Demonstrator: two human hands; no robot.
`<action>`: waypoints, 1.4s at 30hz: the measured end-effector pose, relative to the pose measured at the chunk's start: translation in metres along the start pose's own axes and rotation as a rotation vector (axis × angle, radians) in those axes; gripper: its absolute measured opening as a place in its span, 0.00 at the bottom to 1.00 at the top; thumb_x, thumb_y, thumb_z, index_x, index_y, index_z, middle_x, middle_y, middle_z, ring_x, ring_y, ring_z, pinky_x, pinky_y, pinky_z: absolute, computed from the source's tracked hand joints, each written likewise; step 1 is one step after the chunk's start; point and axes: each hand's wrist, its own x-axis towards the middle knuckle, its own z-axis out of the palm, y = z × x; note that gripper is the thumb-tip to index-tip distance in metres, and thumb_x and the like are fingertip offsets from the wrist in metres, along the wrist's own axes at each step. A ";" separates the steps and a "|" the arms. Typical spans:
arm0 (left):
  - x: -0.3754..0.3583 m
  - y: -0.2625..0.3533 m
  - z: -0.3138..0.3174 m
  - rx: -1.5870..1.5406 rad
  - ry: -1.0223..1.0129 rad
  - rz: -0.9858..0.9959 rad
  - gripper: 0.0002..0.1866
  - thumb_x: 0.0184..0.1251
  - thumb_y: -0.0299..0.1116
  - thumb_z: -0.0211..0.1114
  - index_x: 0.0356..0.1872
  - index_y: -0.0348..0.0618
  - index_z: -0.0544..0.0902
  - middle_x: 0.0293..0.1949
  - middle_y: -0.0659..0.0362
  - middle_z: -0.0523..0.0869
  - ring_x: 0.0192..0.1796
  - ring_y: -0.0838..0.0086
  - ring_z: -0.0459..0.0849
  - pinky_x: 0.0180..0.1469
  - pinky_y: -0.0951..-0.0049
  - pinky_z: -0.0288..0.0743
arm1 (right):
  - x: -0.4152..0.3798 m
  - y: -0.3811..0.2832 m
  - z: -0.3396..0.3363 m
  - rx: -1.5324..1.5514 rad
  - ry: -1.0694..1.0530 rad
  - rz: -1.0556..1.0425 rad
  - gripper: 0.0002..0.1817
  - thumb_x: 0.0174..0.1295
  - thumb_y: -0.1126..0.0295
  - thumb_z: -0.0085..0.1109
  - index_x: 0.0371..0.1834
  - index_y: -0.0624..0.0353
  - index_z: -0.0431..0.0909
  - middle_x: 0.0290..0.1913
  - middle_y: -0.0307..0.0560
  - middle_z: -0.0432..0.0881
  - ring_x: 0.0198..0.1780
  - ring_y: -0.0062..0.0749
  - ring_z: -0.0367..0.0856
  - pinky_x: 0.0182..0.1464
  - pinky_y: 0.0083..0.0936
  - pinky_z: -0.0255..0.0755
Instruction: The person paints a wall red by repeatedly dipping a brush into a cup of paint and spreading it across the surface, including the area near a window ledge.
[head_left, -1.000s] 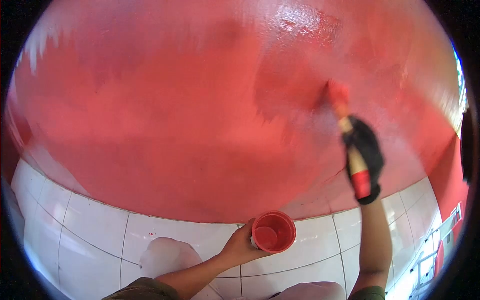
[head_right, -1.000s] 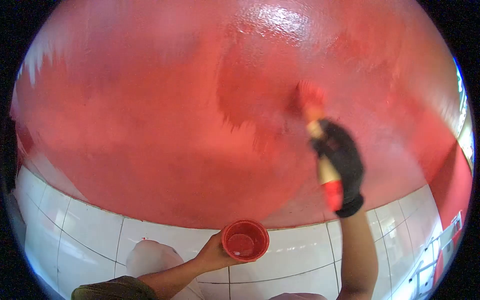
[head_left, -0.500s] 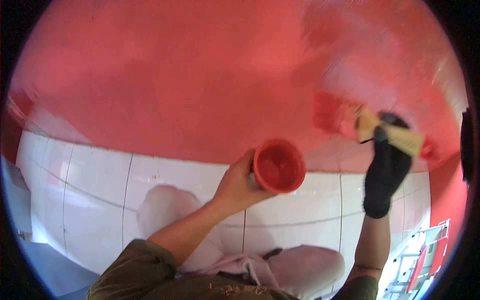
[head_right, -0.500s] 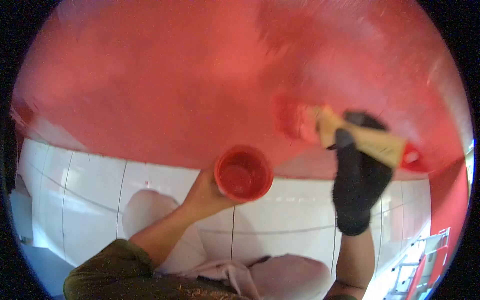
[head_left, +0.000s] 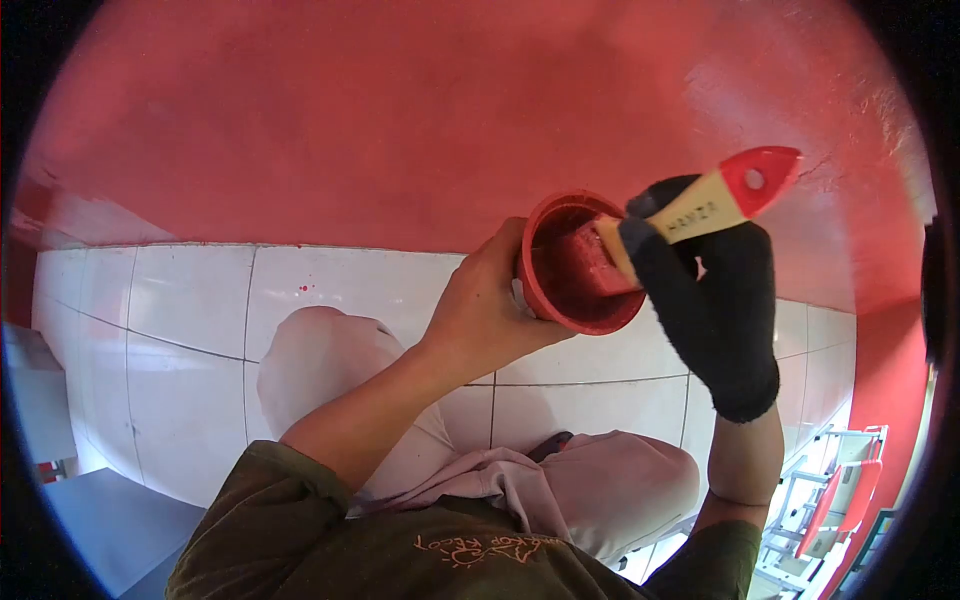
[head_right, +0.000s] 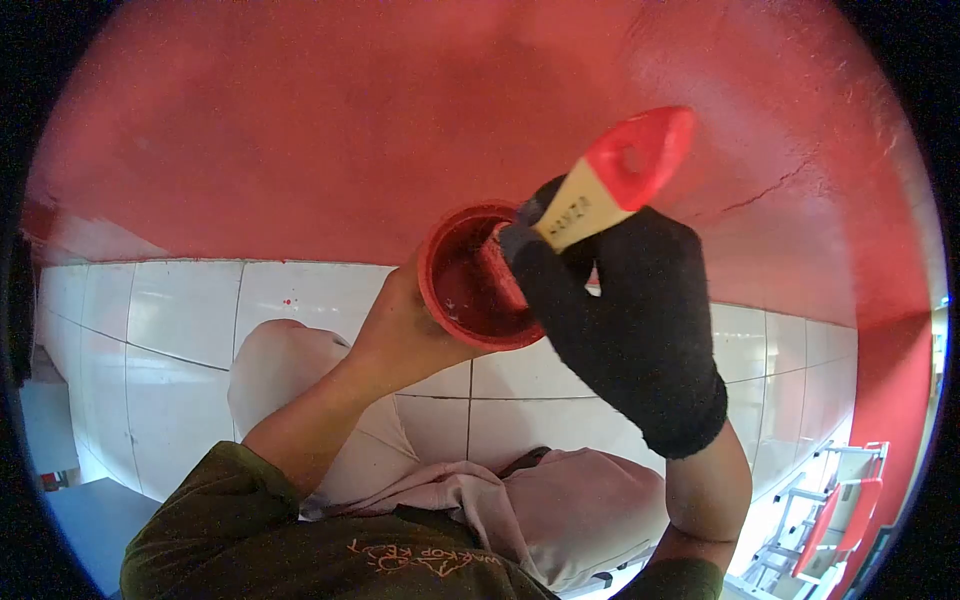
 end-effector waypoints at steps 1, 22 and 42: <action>0.000 0.001 0.000 -0.002 -0.002 -0.002 0.38 0.38 0.38 0.80 0.53 0.42 0.71 0.46 0.52 0.82 0.48 0.64 0.82 0.49 0.67 0.76 | 0.000 0.002 0.004 0.028 -0.010 -0.007 0.08 0.60 0.73 0.60 0.39 0.66 0.77 0.29 0.43 0.81 0.27 0.17 0.76 0.30 0.15 0.68; 0.002 0.003 -0.002 0.045 -0.027 -0.073 0.40 0.38 0.39 0.80 0.55 0.42 0.71 0.48 0.52 0.81 0.51 0.64 0.81 0.51 0.67 0.75 | 0.005 0.010 0.015 -0.035 0.030 0.013 0.12 0.57 0.63 0.63 0.31 0.63 0.80 0.20 0.50 0.78 0.21 0.37 0.80 0.25 0.28 0.72; 0.011 -0.008 -0.016 0.055 0.045 -0.015 0.38 0.40 0.41 0.80 0.54 0.39 0.72 0.49 0.51 0.81 0.54 0.63 0.80 0.53 0.66 0.74 | 0.007 0.044 0.013 0.827 0.280 0.461 0.14 0.66 0.62 0.54 0.38 0.66 0.75 0.22 0.40 0.73 0.20 0.21 0.71 0.23 0.18 0.63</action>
